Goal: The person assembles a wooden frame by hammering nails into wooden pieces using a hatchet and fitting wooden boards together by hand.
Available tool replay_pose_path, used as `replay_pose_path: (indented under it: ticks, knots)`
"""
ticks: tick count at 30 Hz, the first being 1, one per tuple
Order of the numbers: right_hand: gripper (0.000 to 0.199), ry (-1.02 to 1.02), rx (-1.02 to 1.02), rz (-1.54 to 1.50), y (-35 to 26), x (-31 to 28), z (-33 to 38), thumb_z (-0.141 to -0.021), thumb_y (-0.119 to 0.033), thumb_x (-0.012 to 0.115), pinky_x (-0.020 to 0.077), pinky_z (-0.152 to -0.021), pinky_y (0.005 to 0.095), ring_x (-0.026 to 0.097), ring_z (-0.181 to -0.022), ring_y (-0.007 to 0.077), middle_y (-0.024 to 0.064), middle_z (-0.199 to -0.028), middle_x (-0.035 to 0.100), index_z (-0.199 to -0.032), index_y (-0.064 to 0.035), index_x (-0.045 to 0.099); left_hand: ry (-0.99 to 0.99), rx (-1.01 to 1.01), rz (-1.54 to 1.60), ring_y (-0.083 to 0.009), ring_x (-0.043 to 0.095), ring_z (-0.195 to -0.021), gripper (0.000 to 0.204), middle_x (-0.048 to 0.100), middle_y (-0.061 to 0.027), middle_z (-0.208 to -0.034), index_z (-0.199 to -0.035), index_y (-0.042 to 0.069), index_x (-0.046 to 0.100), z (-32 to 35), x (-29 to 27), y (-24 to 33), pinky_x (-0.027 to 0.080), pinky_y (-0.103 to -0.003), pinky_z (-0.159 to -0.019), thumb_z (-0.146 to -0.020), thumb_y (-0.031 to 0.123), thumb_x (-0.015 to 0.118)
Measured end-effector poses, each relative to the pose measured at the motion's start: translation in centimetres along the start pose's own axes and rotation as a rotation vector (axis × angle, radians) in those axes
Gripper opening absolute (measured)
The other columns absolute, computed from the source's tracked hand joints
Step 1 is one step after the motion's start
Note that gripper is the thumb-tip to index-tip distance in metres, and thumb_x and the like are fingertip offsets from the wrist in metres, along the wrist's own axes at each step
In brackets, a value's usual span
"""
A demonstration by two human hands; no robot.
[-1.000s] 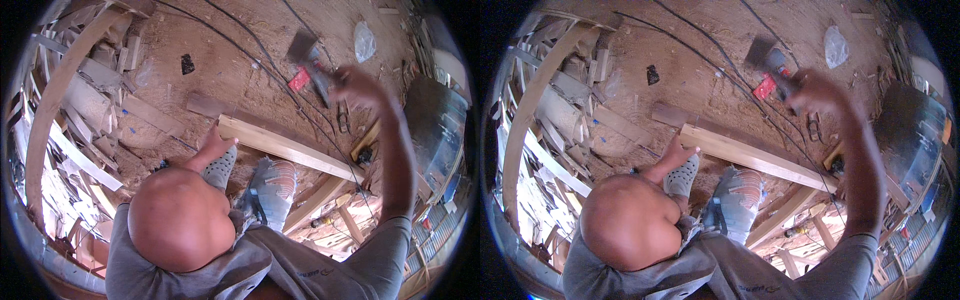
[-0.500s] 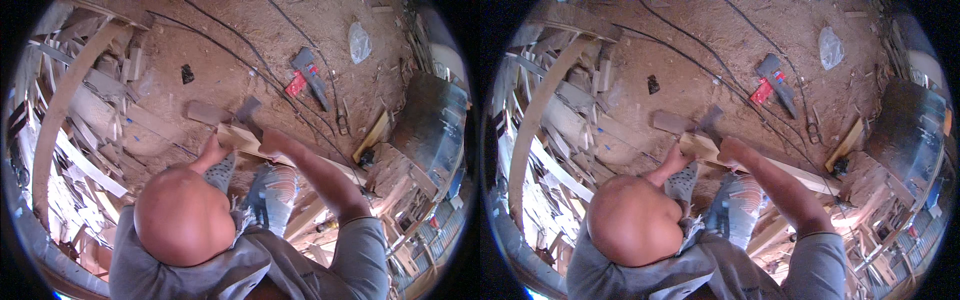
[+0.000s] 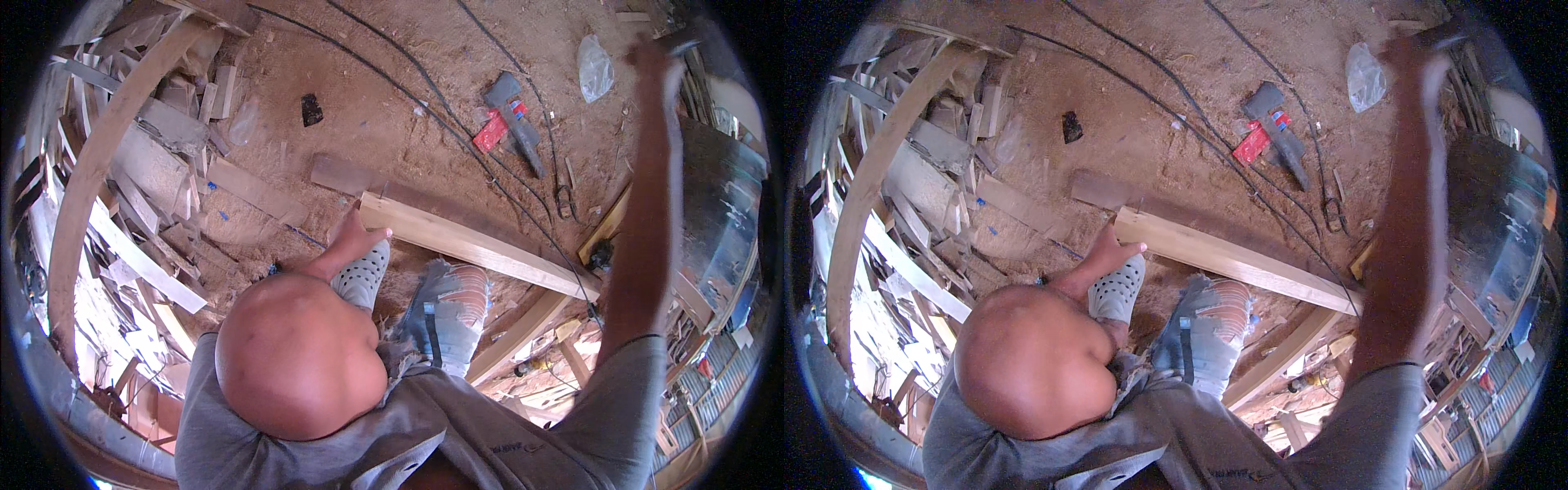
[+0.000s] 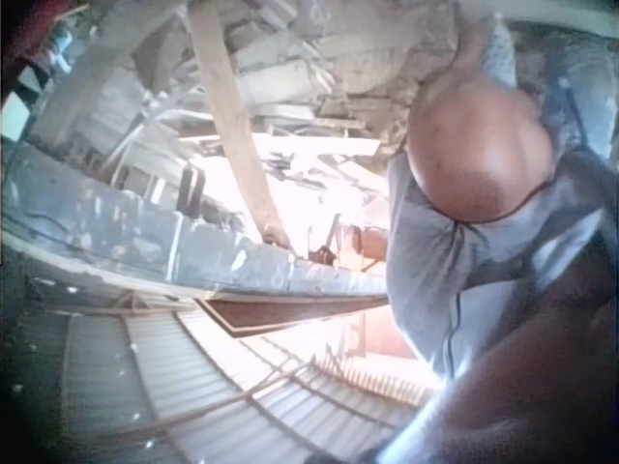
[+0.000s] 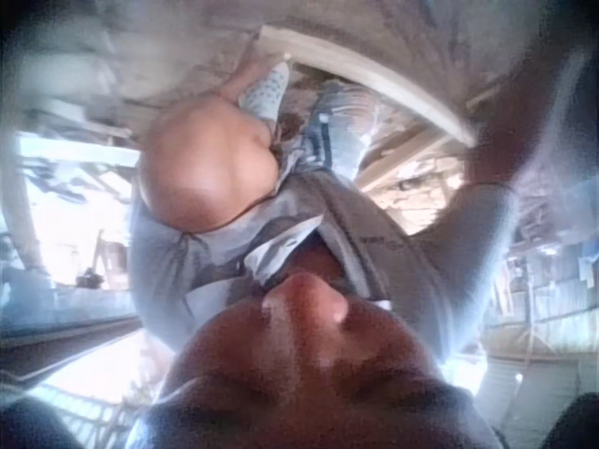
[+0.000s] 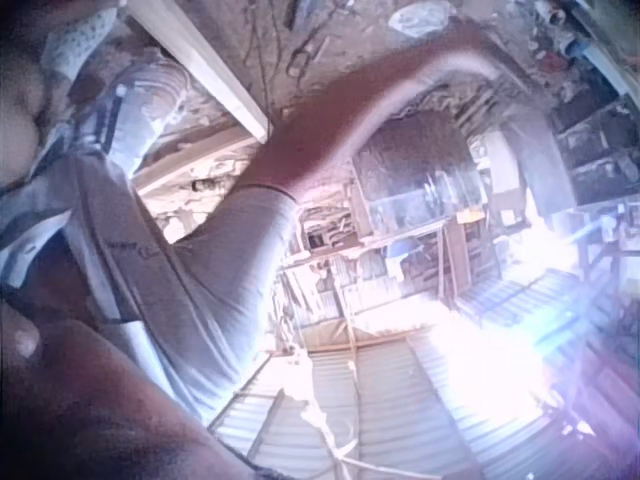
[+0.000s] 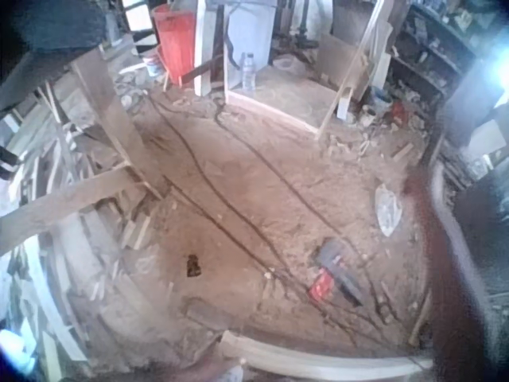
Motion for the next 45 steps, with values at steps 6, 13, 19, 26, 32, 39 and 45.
replay_pose_path:
  ticks: [6, 13, 19, 26, 32, 39, 45]
  knots:
    - [0.037, -1.473, 0.069, 0.546, 6.9, 16.0, 39.2, -0.084, -0.017, 0.072, 0.0612, -0.079, 0.0473, 0.077, -0.088, 0.0392, 0.0311, -0.097, 0.074, -0.108, 0.0102, 0.069, -0.112, 0.061, 0.102, -0.0262, 0.069, -0.122, 0.066, 0.073, -0.0161, -0.128, -0.140, 0.000, 0.059, 0.5, 0.0, 2.8, 0.054, -0.041, -0.106, -0.082, 0.013, 0.089]
    - [0.039, -1.419, 0.417, 0.246, 13.5, 16.4, 33.5, -0.085, -0.022, 0.079, 0.0576, -0.052, 0.0374, 0.070, -0.060, 0.0203, 0.0130, -0.081, 0.072, -0.107, 0.0057, 0.063, -0.035, 0.095, 0.078, -0.0256, 0.070, -0.121, 0.067, 0.073, -0.0157, -0.129, -0.139, -0.001, 0.059, 0.0, 0.4, -0.2, 0.054, -0.041, -0.106, -0.084, 0.018, 0.092]
    - [0.055, -1.055, 0.281, 0.273, 19.4, 15.2, 33.0, -0.094, -0.040, 0.082, 0.0620, -0.064, 0.0436, 0.076, -0.076, 0.0266, 0.0182, -0.094, 0.074, -0.122, 0.0036, 0.065, 0.162, 0.046, -0.073, -0.0305, 0.067, -0.123, 0.064, 0.068, -0.0243, -0.134, -0.145, -0.003, 0.052, 6.1, -6.3, 0.4, 0.053, -0.045, -0.107, -0.099, 0.033, 0.079]
    - [0.089, -0.920, -0.074, 0.536, 26.0, 3.2, 43.2, -0.080, -0.069, 0.081, 0.0523, -0.105, 0.0542, 0.067, -0.122, 0.0484, 0.0282, -0.124, 0.073, -0.138, -0.0037, 0.064, 0.047, 0.135, 0.006, -0.0306, 0.067, -0.124, 0.064, 0.068, -0.0242, -0.134, -0.145, -0.003, 0.052, 36.5, -11.1, 0.0, 0.053, -0.045, -0.107, -0.099, 0.033, 0.078]
    - [0.067, -0.846, -0.246, 0.743, 29.3, 3.3, 45.0, -0.065, -0.041, 0.090, 0.0608, -0.087, 0.0514, 0.076, -0.098, 0.0398, 0.0172, -0.103, 0.079, -0.123, -0.0162, 0.067, 0.353, 0.277, -0.048, -0.0307, 0.067, -0.124, 0.063, 0.068, -0.0242, -0.133, -0.145, -0.004, 0.053, 39.1, -11.2, 2.8, 0.053, -0.045, -0.108, -0.100, 0.032, 0.078]
    - [0.062, -0.745, -0.331, 0.769, 34.0, 5.6, 43.8, -0.066, -0.044, 0.087, 0.0612, -0.087, 0.0510, 0.076, -0.099, 0.0388, 0.0172, -0.105, 0.079, -0.120, -0.0174, 0.070, 0.517, 0.379, -0.087, -0.0307, 0.068, -0.124, 0.063, 0.069, -0.0241, -0.133, -0.145, -0.004, 0.053, 43.5, -9.1, 5.9, 0.053, -0.045, -0.108, -0.100, 0.032, 0.077]
    - [0.066, -0.785, -0.267, 0.827, 33.0, 4.4, 40.5, -0.067, -0.050, 0.087, 0.0612, -0.089, 0.0510, 0.076, -0.102, 0.0381, 0.0137, -0.108, 0.079, -0.125, -0.0227, 0.072, 0.543, 0.398, -0.083, -0.0308, 0.068, -0.124, 0.062, 0.069, -0.0240, -0.133, -0.145, -0.004, 0.053, 44.8, -8.0, 5.4, 0.053, -0.045, -0.108, -0.100, 0.031, 0.077]
Point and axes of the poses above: each hand's wrist, its own z-axis away from the middle knuckle, its own x-axis out of the palm, y = z × x, the point moved 9 cm from there along -z, towards the middle knuckle
